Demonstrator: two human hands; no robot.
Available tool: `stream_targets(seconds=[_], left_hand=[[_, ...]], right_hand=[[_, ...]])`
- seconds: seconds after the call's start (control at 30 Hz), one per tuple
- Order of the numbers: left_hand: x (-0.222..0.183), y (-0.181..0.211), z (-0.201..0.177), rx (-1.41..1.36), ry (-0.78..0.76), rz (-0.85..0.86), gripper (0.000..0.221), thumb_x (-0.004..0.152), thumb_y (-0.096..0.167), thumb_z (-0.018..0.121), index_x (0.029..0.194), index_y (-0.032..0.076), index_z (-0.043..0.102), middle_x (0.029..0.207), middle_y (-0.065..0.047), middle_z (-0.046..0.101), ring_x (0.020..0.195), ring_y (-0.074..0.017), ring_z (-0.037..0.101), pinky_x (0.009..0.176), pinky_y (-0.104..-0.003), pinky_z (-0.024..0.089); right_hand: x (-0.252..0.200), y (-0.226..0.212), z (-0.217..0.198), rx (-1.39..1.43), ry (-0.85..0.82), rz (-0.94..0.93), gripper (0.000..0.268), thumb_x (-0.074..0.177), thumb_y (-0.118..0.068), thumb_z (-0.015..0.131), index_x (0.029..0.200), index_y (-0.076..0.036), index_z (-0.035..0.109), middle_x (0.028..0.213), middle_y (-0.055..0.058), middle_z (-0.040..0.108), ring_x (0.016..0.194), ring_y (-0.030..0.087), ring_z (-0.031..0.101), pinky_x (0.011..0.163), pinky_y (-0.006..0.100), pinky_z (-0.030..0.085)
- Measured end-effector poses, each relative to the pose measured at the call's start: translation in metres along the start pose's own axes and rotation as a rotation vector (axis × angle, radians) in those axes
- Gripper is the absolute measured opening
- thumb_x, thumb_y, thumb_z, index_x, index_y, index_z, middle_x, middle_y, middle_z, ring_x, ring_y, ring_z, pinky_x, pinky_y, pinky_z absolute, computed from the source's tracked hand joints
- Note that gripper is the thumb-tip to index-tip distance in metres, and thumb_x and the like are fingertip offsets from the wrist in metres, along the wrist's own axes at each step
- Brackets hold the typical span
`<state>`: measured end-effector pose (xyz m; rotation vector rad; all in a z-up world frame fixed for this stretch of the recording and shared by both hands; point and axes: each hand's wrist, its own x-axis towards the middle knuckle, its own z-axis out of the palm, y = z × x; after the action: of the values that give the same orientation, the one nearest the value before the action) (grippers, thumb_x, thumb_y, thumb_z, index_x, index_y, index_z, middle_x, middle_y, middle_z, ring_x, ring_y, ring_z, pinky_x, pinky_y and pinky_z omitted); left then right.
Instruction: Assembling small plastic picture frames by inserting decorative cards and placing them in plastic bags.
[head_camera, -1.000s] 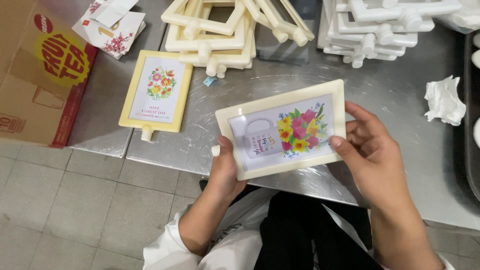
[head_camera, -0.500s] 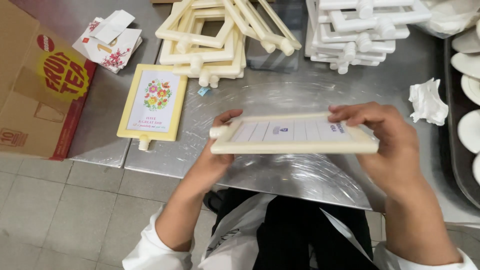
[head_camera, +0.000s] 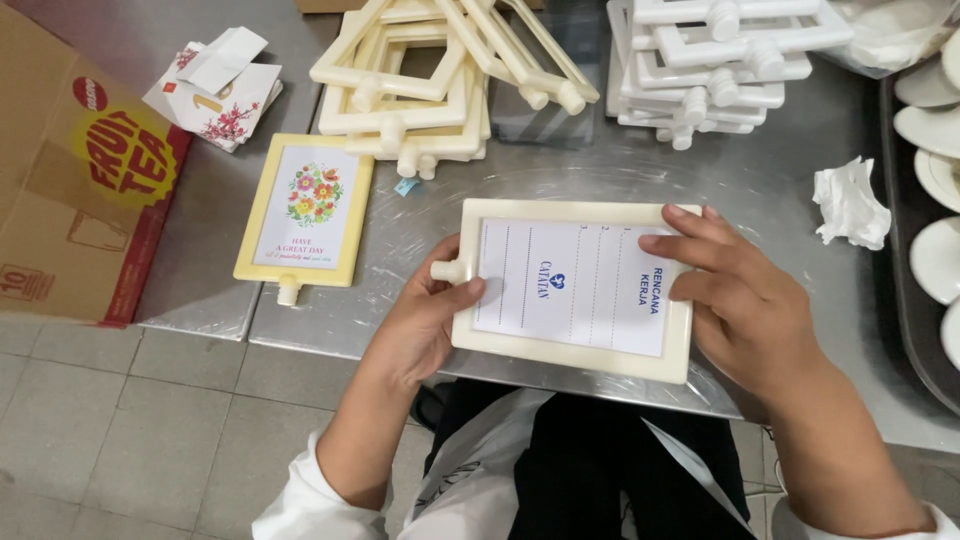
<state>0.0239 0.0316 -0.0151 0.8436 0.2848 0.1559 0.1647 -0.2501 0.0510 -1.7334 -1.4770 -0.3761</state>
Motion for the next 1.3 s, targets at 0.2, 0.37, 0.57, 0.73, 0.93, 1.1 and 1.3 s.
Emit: stream_targets(seconds=[0.2, 0.37, 0.57, 0.73, 0.93, 1.1, 1.3], left_hand=[[-0.003, 0.003, 0.005, 0.052, 0.146, 0.074, 0.059, 0.078, -0.001, 0.078, 0.133, 0.010, 0.057, 0.112, -0.011, 0.073, 0.097, -0.0213, 0.069, 0.082, -0.034, 0.059], [-0.005, 0.009, -0.009, -0.023, 0.281, 0.277, 0.065, 0.077, 0.000, 0.077, 0.136, 0.015, 0.054, 0.122, -0.009, 0.070, 0.106, -0.0220, 0.067, 0.088, -0.038, 0.059], [-0.016, 0.017, 0.004, 0.006, 0.444, 0.430, 0.068, 0.078, 0.002, 0.075, 0.140, 0.017, 0.050, 0.132, -0.007, 0.066, 0.116, -0.0205, 0.063, 0.096, -0.036, 0.056], [-0.018, 0.005, -0.004, 0.081, 0.419, 0.568, 0.067, 0.082, 0.004, 0.076, 0.142, 0.014, 0.047, 0.137, -0.007, 0.062, 0.121, -0.0204, 0.061, 0.103, -0.035, 0.054], [-0.022, 0.004, -0.004, 0.097, 0.425, 0.564, 0.065, 0.083, 0.004, 0.076, 0.141, 0.015, 0.048, 0.136, -0.005, 0.061, 0.120, -0.0185, 0.060, 0.102, -0.034, 0.054], [-0.023, 0.006, -0.005, 0.081, 0.430, 0.540, 0.066, 0.082, 0.002, 0.074, 0.142, 0.015, 0.048, 0.134, -0.005, 0.062, 0.117, -0.0180, 0.060, 0.101, -0.035, 0.054], [-0.021, 0.004, -0.011, 0.057, 0.394, 0.550, 0.064, 0.083, 0.001, 0.074, 0.141, 0.014, 0.048, 0.134, -0.006, 0.062, 0.118, -0.0183, 0.060, 0.102, -0.034, 0.053]], right_hand=[[0.002, 0.005, -0.008, -0.208, 0.043, 0.153, 0.017, 0.100, 0.015, 0.058, 0.108, 0.000, 0.060, 0.153, 0.026, 0.047, 0.150, 0.048, 0.045, 0.127, 0.057, 0.037], [-0.004, -0.003, -0.021, -0.316, -0.095, 0.726, 0.038, 0.096, -0.021, 0.069, 0.128, -0.001, 0.060, 0.123, 0.019, 0.059, 0.112, 0.032, 0.057, 0.098, 0.046, 0.048], [-0.005, -0.013, 0.009, -0.561, -0.462, 1.110, 0.087, 0.070, -0.077, 0.077, 0.127, -0.012, 0.062, 0.123, 0.014, 0.058, 0.122, 0.037, 0.053, 0.097, 0.052, 0.047], [0.010, -0.019, 0.010, -0.442, -0.446, 1.186, 0.071, 0.068, -0.061, 0.087, 0.119, -0.016, 0.066, 0.123, 0.010, 0.056, 0.121, 0.034, 0.051, 0.101, 0.046, 0.045], [0.022, -0.018, 0.005, -0.359, -0.479, 1.261, 0.093, 0.067, -0.052, 0.089, 0.143, -0.018, 0.048, 0.138, 0.014, 0.049, 0.108, 0.034, 0.064, 0.094, 0.048, 0.050], [0.016, -0.037, 0.000, -0.534, -0.600, 1.190, 0.092, 0.074, -0.062, 0.078, 0.149, -0.021, 0.045, 0.132, 0.013, 0.054, 0.124, 0.039, 0.054, 0.093, 0.055, 0.050], [-0.069, -0.069, 0.011, -0.766, -0.652, 0.233, 0.129, 0.062, -0.086, 0.065, 0.166, -0.024, 0.020, 0.175, 0.001, 0.017, 0.160, 0.021, 0.017, 0.117, 0.060, 0.017]])
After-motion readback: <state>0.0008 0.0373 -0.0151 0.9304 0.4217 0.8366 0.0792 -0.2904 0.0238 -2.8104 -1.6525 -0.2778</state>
